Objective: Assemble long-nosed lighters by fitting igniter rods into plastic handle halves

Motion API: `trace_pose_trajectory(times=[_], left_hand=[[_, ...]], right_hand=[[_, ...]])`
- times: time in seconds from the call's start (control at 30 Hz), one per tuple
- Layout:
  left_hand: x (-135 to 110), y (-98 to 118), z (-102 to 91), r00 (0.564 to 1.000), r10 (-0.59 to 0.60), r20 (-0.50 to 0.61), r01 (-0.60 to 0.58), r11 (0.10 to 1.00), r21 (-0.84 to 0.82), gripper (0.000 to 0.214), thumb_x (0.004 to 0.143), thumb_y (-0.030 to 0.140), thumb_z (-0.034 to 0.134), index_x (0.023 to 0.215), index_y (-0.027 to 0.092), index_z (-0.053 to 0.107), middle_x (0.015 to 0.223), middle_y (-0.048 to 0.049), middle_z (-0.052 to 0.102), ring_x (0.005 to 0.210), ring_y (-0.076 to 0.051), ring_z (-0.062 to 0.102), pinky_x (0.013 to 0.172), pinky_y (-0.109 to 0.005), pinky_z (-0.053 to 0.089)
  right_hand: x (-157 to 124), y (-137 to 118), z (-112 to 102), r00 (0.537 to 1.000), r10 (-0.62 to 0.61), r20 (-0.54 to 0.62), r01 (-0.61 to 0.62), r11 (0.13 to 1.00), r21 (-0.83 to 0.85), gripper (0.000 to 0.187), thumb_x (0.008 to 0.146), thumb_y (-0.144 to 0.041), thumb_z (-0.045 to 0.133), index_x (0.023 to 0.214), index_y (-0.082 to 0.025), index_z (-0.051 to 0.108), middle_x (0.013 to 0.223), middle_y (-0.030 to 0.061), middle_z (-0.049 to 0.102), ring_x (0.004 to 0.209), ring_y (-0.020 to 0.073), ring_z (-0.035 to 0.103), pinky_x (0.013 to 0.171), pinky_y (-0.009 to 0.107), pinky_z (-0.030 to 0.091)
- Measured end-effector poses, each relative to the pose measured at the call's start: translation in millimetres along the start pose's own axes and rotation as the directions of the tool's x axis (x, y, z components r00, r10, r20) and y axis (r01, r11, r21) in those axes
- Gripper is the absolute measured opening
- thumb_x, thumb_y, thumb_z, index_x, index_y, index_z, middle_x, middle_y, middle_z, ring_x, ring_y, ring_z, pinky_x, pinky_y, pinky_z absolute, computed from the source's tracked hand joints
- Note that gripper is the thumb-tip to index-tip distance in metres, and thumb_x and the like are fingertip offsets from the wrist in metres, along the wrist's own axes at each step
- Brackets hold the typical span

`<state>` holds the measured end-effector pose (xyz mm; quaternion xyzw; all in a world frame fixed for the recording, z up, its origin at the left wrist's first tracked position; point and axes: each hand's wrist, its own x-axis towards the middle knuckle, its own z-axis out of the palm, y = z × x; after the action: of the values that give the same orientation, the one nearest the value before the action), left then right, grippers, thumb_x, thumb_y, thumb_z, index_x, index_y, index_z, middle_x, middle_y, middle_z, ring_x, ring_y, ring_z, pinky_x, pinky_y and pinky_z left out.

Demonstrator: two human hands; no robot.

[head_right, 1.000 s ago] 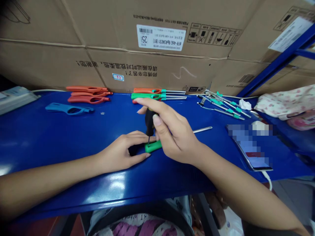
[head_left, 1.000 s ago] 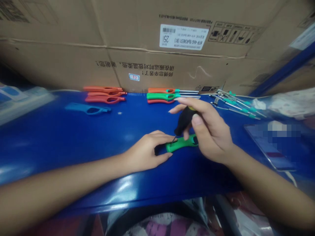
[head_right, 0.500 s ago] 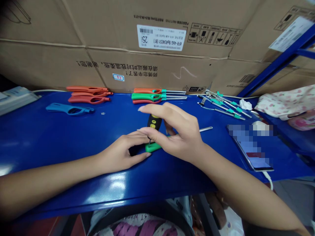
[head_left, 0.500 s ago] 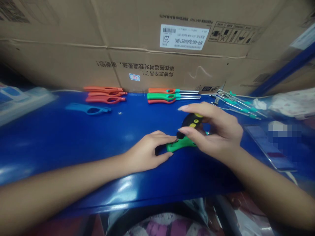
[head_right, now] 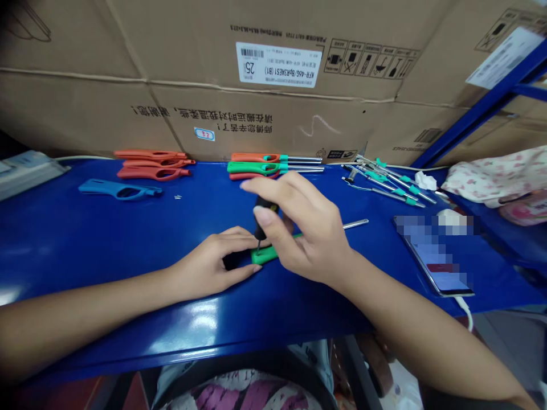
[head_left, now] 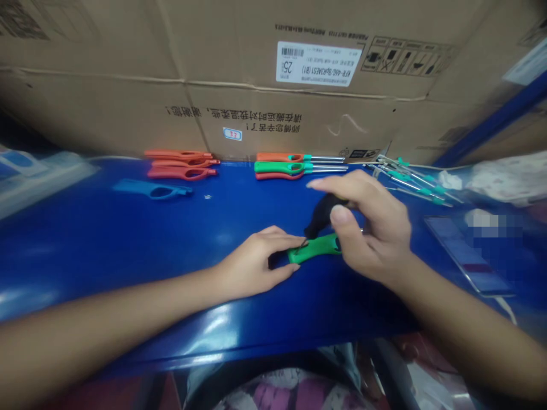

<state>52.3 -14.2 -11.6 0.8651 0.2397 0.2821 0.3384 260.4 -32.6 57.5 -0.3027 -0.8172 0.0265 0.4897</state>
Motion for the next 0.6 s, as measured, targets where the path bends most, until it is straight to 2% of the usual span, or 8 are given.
trace_pose_trajectory(times=[0.07,0.13,0.23,0.3,0.37,0.47,0.53,0.6], left_hand=[[0.0,0.3,0.2,1.000,-0.004,0.005,0.004,1.000,-0.007,0.041,0.088,0.019,0.069,0.129,0.017,0.066,0.120,-0.0085,0.073,0.109,-0.022,0.064,0.100,-0.039,0.052],[-0.2,0.4,0.4,1.000,-0.003,0.005,0.003,1.000,-0.007,0.041,0.088,0.019,0.069,0.129,0.017,0.066,0.119,-0.0086,0.073,0.108,-0.022,0.064,0.099,-0.040,0.053],[-0.9,0.0,0.5,1.000,0.001,0.004,-0.001,1.000,0.001,0.038,0.088,0.019,0.070,0.126,0.017,0.068,0.120,-0.0086,0.073,0.110,-0.022,0.064,0.100,-0.040,0.052],[-1.2,-0.1,0.3,1.000,0.001,0.004,-0.001,1.000,0.003,0.036,0.088,0.019,0.070,0.124,0.017,0.069,0.121,-0.0086,0.073,0.111,-0.023,0.064,0.100,-0.040,0.052],[-1.1,0.2,-0.1,1.000,-0.005,-0.002,0.005,1.000,0.003,0.036,0.088,0.019,0.070,0.124,0.017,0.069,0.120,-0.0088,0.073,0.110,-0.022,0.064,0.099,-0.039,0.052],[-0.4,1.2,-0.7,1.000,-0.008,0.010,0.008,1.000,-0.002,0.035,0.088,0.018,0.069,0.123,0.019,0.070,0.119,-0.0077,0.073,0.109,-0.022,0.064,0.100,-0.040,0.052],[0.1,1.7,-1.0,1.000,-0.003,0.018,0.004,1.000,-0.005,0.033,0.088,0.018,0.069,0.121,0.020,0.070,0.121,-0.0071,0.072,0.111,-0.023,0.064,0.101,-0.041,0.051],[0.3,1.9,-1.3,1.000,-0.001,0.019,0.001,1.000,-0.003,0.033,0.088,0.019,0.069,0.121,0.020,0.070,0.121,-0.0073,0.072,0.111,-0.024,0.064,0.100,-0.042,0.052]], right_hand=[[-0.7,0.2,0.6,0.981,0.157,0.114,-0.171,0.976,0.132,0.036,0.103,-0.024,0.045,0.137,-0.026,0.055,0.115,0.0079,0.068,0.073,0.0144,0.064,0.060,0.029,0.056],[-0.7,0.9,1.1,0.964,0.206,0.168,-0.240,0.946,0.219,0.036,0.102,-0.025,0.049,0.137,-0.027,0.054,0.118,0.0068,0.068,0.072,0.0131,0.064,0.057,0.027,0.055],[-0.4,3.0,1.0,0.995,0.094,0.033,-0.097,0.988,0.120,0.025,0.090,-0.028,0.070,0.115,-0.024,0.067,0.100,0.0042,0.071,0.071,0.0156,0.064,0.058,0.028,0.055],[-1.1,3.3,0.3,1.000,-0.002,-0.027,0.003,0.999,0.034,0.023,0.088,-0.031,0.073,0.110,-0.024,0.069,0.094,0.0043,0.072,0.070,0.0172,0.063,0.061,0.031,0.055],[-2.4,1.5,-0.6,0.999,0.026,0.039,-0.030,0.994,0.107,0.027,0.099,-0.034,0.057,0.122,-0.025,0.065,0.102,0.0059,0.073,0.068,0.0158,0.062,0.060,0.031,0.056],[-3.2,-2.3,-1.0,0.969,0.132,0.208,-0.190,0.938,0.289,0.037,0.105,-0.027,0.039,0.140,-0.028,0.054,0.117,0.0061,0.071,0.063,0.0115,0.062,0.054,0.027,0.054],[-2.4,-2.0,-0.3,0.977,0.113,0.181,-0.160,0.950,0.268,0.033,0.101,-0.027,0.051,0.133,-0.028,0.059,0.113,0.0049,0.072,0.067,0.0129,0.064,0.054,0.027,0.054],[-1.9,1.4,1.1,0.999,0.017,0.035,-0.022,0.990,0.139,0.026,0.092,-0.027,0.068,0.117,-0.027,0.067,0.099,0.0035,0.074,0.068,0.0155,0.064,0.055,0.029,0.053]])
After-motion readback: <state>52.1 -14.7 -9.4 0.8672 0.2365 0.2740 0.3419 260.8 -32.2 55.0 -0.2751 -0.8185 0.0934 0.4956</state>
